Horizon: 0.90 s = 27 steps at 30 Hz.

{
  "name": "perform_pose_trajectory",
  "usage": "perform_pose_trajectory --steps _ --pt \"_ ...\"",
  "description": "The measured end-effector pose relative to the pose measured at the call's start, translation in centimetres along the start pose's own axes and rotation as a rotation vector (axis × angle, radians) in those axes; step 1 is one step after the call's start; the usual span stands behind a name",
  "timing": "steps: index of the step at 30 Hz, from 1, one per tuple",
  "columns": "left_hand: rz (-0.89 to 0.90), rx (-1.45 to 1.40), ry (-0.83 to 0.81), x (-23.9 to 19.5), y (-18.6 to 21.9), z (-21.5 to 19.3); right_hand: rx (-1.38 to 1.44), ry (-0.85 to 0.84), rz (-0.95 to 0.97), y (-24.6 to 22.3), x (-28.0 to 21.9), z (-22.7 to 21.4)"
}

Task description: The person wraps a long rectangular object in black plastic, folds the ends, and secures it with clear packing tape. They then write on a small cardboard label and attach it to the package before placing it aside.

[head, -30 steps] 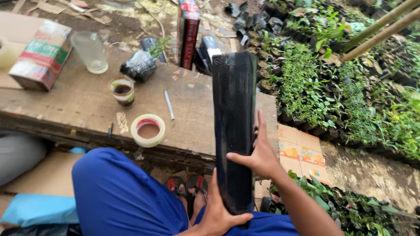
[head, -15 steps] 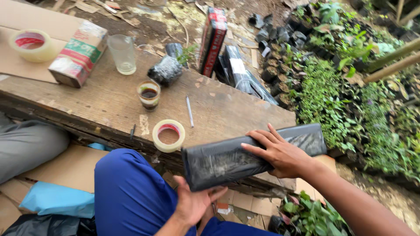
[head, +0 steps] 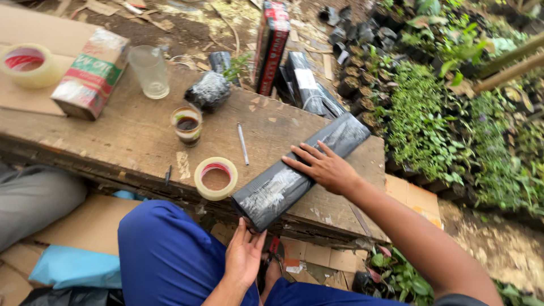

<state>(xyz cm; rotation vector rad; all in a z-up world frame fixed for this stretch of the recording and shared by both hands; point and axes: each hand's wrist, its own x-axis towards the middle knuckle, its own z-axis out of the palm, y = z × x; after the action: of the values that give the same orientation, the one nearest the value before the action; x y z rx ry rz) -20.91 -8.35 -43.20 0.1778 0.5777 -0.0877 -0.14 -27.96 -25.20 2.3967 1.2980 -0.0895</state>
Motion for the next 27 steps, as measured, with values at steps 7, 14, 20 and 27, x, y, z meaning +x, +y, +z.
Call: perform_pose_trajectory --steps 7,14,20,27 --pt "0.012 0.080 -0.027 0.5 1.1 -0.3 0.306 0.084 -0.043 -16.2 -7.8 1.9" --pt "-0.132 0.280 0.154 -0.7 1.3 -0.9 0.703 0.200 0.028 -17.1 -16.4 10.2" --pt "-0.599 0.935 -0.064 -5.0 -2.7 -3.8 1.093 0.443 1.300 -5.2 -25.7 12.5" --pt "-0.699 1.571 -0.904 -9.3 -3.1 -4.6 1.217 0.817 1.399 -6.6 -28.8 8.4"
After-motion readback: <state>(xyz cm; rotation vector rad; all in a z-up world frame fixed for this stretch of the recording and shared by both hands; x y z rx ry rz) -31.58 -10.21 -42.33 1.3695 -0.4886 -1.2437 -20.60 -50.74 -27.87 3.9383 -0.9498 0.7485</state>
